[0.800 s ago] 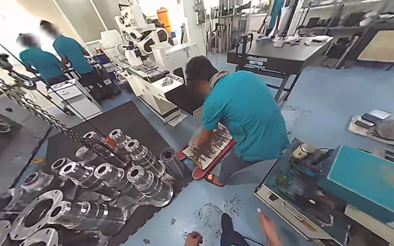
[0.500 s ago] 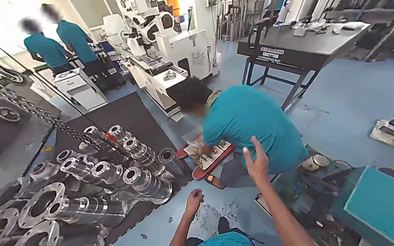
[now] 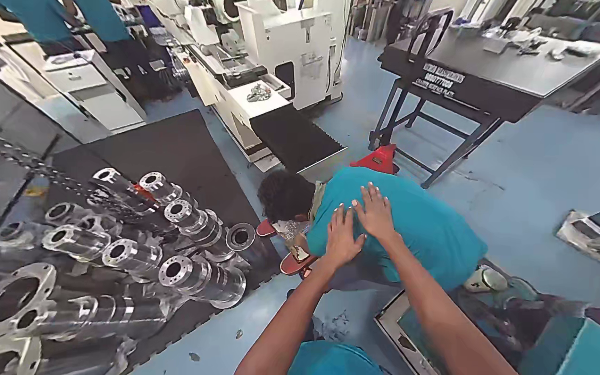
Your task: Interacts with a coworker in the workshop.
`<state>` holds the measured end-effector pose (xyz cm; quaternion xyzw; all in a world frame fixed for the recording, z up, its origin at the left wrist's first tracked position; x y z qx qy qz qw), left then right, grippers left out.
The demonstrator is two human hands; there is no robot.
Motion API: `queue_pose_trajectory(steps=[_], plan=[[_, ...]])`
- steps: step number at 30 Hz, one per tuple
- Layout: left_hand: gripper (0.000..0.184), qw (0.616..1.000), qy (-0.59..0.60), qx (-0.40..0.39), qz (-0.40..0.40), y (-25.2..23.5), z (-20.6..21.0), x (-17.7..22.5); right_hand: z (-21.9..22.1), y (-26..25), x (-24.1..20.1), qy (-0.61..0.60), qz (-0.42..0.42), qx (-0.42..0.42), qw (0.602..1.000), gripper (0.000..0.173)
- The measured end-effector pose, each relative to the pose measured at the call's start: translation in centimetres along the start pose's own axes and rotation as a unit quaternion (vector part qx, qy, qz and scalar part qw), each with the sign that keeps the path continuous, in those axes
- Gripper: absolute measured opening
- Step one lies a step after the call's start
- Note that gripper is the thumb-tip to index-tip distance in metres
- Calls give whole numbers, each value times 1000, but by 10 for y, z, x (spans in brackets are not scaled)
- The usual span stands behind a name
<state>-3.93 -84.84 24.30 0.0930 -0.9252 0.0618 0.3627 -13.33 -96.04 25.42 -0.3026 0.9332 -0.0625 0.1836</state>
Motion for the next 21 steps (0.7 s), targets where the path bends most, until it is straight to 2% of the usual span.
queue_pose_trajectory(steps=[2,5,9,14,17,21], plan=[[86,999,-22,-36,12,-27,15,-9,14,-9,11,22,2,-15,1000,66],[89,993,-68,-90,23,-58,36,-27,23,-21,18,60,3,-34,998,65],[104,988,-98,-98,69,-87,50,-49,32,-39,41,115,27,-31,993,69],[86,990,-77,-98,66,-135,55,-72,28,-60,82,133,74,-53,987,77],[85,989,-74,-119,37,-162,56,-82,17,-71,116,97,140,-91,981,82],[89,989,-46,-139,7,-182,54,-85,0,-73,161,-37,260,-173,949,80]])
Point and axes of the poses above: each hand's wrist, its own y-axis away from the middle knuckle, its own z-axis out of the palm, x = y × z, the point moved 4 cm from there along -y, towards the middle knuckle, and after that the axes turned 3 degrees about -z, right-handed, at the moved point
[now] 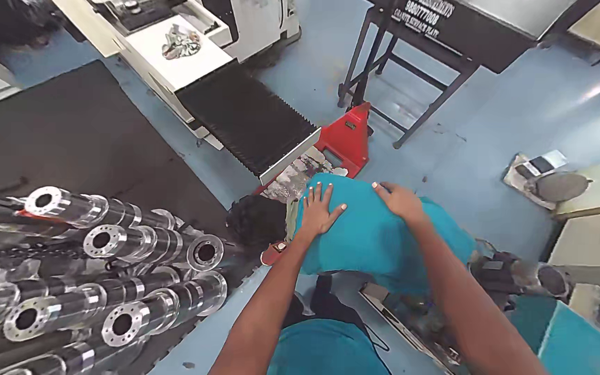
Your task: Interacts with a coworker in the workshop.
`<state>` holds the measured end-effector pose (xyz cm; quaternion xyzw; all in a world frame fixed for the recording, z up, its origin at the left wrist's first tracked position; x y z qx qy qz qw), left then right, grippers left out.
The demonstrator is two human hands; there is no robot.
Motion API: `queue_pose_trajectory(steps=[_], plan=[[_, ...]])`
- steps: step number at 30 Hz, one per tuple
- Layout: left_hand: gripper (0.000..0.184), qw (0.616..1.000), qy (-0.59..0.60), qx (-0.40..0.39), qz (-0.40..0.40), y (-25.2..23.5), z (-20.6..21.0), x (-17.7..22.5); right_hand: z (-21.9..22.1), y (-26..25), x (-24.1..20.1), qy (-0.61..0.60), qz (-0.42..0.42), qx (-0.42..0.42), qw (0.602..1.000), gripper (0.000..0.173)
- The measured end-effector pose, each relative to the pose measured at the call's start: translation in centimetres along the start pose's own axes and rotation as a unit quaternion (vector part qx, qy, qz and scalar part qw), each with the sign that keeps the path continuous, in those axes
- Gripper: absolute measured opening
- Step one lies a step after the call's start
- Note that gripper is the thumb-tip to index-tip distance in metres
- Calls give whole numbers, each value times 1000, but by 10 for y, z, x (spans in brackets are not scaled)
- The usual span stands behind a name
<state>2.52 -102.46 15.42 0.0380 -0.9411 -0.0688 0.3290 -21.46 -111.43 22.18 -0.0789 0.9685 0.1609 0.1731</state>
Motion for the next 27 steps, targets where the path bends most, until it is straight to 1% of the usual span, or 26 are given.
queue_pose_trajectory(steps=[3,5,7,11,12,13,14,16,17,18,19,21,22,23,24,25,26,27], plan=[[88,999,13,45,5,-16,4,-4,-10,1,31,-70,37,-31,996,80],[85,998,17,60,-6,-28,-4,3,-19,8,42,-64,36,-15,997,78],[83,998,18,57,-28,-34,-18,15,-26,25,44,-42,19,35,998,74],[82,997,0,41,-62,-32,-53,57,-32,66,47,-66,10,170,983,62],[83,997,-13,43,-65,-28,-61,71,-35,72,48,-76,9,179,981,62],[84,996,-28,49,-68,-24,-69,85,-40,77,48,-90,8,168,982,63],[85,995,-45,55,-69,-19,-78,98,-51,81,43,-106,10,140,984,65],[85,993,-79,62,-64,-12,-95,127,-91,90,26,-131,-5,75,989,71],[85,992,-89,62,-56,-9,-103,142,-124,98,14,-136,-29,73,988,73],[84,992,-99,66,-45,-6,-110,156,-163,108,2,-135,-57,110,983,71],[83,991,-106,73,-32,-3,-116,168,-204,118,-8,-120,-88,189,971,69],[78,989,-120,84,-3,4,-125,187,-273,132,-17,-115,-141,352,918,70],[76,988,-126,86,9,7,-128,195,-295,137,-16,-134,-157,414,887,70],[75,987,-132,86,19,10,-131,202,-302,141,-11,-153,-171,440,869,70],[73,986,-138,85,27,13,-134,208,-294,143,-7,-151,-179,426,874,69],[72,986,-141,82,32,14,-136,213,-269,141,-3,-143,-183,385,893,66],[71,986,-142,78,31,15,-138,217,-232,135,-5,-138,-191,339,911,64],[70,987,-142,72,29,16,-140,220,-188,123,-9,-125,-195,285,930,65]])
Point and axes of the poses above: each hand's wrist, its own y-axis away from the middle knuckle, its own z-axis out of the palm, x = y × z, the point moved 4 cm from there along -y, towards the middle knuckle, and after that the axes turned 3 degrees about -z, right-handed, at the moved point
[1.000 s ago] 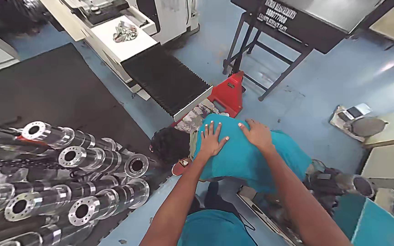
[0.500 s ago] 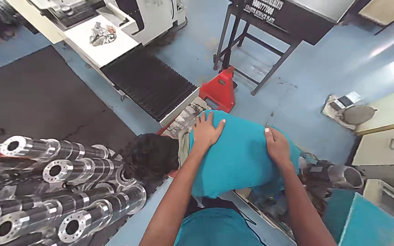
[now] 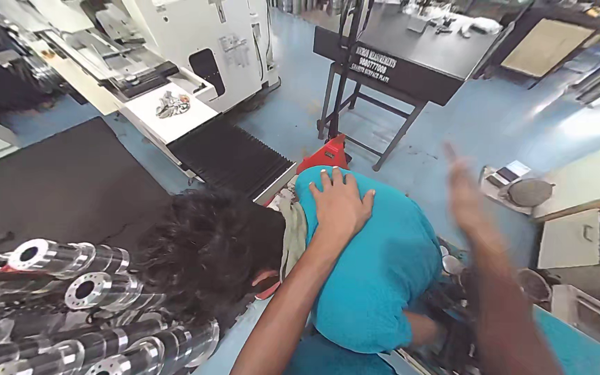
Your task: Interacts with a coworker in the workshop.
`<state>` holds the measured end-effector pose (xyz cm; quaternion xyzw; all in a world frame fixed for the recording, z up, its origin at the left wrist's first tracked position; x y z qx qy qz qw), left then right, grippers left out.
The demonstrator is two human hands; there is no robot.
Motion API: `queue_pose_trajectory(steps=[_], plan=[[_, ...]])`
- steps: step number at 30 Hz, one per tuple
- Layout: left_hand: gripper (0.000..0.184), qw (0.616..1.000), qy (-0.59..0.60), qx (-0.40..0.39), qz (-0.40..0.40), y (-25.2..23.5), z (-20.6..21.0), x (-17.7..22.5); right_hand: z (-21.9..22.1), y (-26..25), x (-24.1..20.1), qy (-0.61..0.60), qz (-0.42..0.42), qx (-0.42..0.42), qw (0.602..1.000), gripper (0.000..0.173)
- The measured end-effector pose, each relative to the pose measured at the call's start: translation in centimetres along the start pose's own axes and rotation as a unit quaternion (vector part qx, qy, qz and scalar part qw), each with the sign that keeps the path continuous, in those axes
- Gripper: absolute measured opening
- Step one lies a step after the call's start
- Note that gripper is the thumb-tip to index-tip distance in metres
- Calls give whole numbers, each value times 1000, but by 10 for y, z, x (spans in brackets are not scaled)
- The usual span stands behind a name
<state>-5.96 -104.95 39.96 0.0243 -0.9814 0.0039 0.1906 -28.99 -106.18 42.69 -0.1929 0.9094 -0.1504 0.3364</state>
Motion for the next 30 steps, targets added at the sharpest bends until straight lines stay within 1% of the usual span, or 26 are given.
queue_pose_trajectory(steps=[1,2,4,6,7,9,10,11,12,13,14,15,17,19,21,23,25,28,30], plan=[[69,1000,1,-7,-3,-1,-2,1,42,13,7,-1,2,-48,999,71],[69,1000,-2,-15,-6,-1,-2,1,70,23,12,11,19,-102,995,82],[70,999,-13,-35,-17,-1,-4,0,84,30,16,18,36,-185,982,95],[71,998,-25,-63,-18,1,-8,1,71,30,16,6,49,-212,976,93],[72,997,-28,-76,-17,1,-14,3,54,22,12,3,59,-195,979,91],[70,996,-23,-81,-1,6,-27,8,12,7,-3,0,55,-111,992,87],[70,996,-25,-82,10,11,-33,12,-6,1,-11,3,38,-64,997,87],[69,996,-28,-84,20,16,-41,17,-16,-6,-17,0,22,-41,999,90],[68,995,-31,-86,29,20,-49,23,-17,-8,-22,-6,4,-51,999,92],[68,995,-32,-92,36,24,-58,28,-7,-4,-26,-14,-13,-88,996,91],[67,994,-32,-97,43,28,-65,33,11,6,-30,-34,-27,-136,990,87],[65,993,-29,-99,53,30,-72,37,32,15,-32,-59,-41,-167,983,83],[61,993,-23,-93,75,34,-84,41,51,28,-31,-107,-33,-194,975,85],[61,993,-17,-72,96,36,-96,43,50,28,-36,-126,-21,-166,978,83],[61,990,-22,-61,122,41,-104,42,47,34,-46,-138,-5,-142,980,78],[60,985,-28,-62,159,51,-112,43,42,41,-56,-150,5,-123,981,75],[56,977,-36,-29,208,65,-125,47,35,48,-67,-165,8,-110,980,72],[51,947,-18,55,317,100,-143,55,20,59,-92,-242,21,-67,968,58],[48,921,0,85,381,129,-149,57,12,71,-103,-280,22,-48,958,67]])
Point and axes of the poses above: each hand's wrist, its own y-axis away from the middle knuckle, its own z-axis out of the palm, x = y × z, the point moved 4 cm from there along -y, towards the middle knuckle, and after that the axes turned 3 degrees about -z, right-handed, at the moved point
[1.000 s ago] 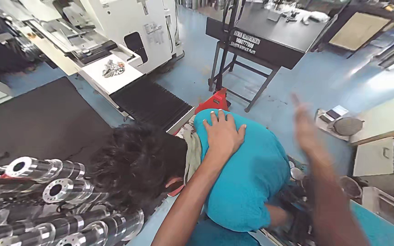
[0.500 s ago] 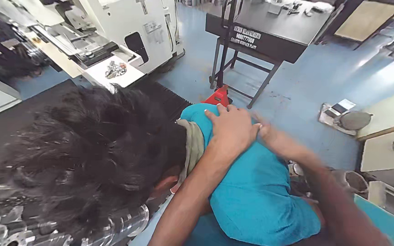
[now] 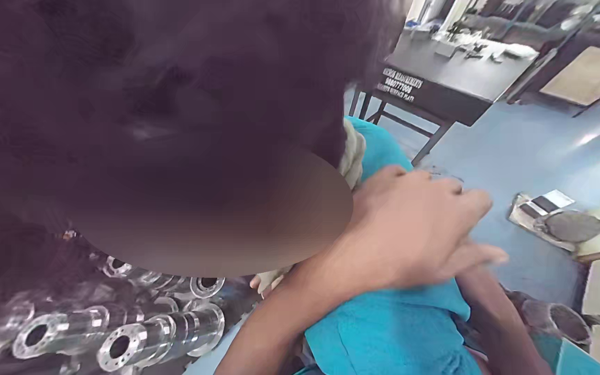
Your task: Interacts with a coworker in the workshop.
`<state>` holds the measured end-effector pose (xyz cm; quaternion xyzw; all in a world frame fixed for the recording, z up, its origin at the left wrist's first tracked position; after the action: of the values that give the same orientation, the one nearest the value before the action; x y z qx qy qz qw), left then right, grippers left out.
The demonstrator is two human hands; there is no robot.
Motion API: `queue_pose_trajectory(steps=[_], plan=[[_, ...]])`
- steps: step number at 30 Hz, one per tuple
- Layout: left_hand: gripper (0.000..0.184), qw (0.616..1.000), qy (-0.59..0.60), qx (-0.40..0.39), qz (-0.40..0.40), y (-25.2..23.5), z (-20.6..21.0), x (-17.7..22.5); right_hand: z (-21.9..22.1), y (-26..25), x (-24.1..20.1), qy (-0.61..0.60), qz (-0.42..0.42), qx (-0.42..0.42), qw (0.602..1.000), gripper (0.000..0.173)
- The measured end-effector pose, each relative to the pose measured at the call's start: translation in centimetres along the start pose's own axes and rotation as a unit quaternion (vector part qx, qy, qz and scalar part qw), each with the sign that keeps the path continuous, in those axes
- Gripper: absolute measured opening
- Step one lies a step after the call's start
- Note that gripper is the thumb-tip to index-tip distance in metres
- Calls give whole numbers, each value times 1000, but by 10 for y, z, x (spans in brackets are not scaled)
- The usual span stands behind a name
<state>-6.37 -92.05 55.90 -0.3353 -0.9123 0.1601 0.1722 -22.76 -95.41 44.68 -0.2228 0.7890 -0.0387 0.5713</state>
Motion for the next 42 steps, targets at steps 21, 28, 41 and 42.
queue_pose_trajectory(steps=[21,28,41,42], plan=[[42,942,247,183,134,148,-14,91,48,201,-90,32,-97,172,980,94],[44,916,218,324,94,158,51,115,24,195,-67,-7,-102,368,924,47],[40,918,123,375,-41,182,166,112,30,197,-16,111,-82,503,853,53],[42,927,115,352,-54,187,178,113,28,193,-16,136,-115,506,844,49]])
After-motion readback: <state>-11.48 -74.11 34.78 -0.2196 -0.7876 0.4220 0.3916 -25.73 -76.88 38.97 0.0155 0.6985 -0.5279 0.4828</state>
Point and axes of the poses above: each hand's wrist, its own y-axis away from the middle knuckle, its own z-axis out of the palm, x = y × z, the point moved 4 cm from there along -y, towards the middle knuckle, and after that the axes turned 3 degrees about -z, right-handed, at the moved point
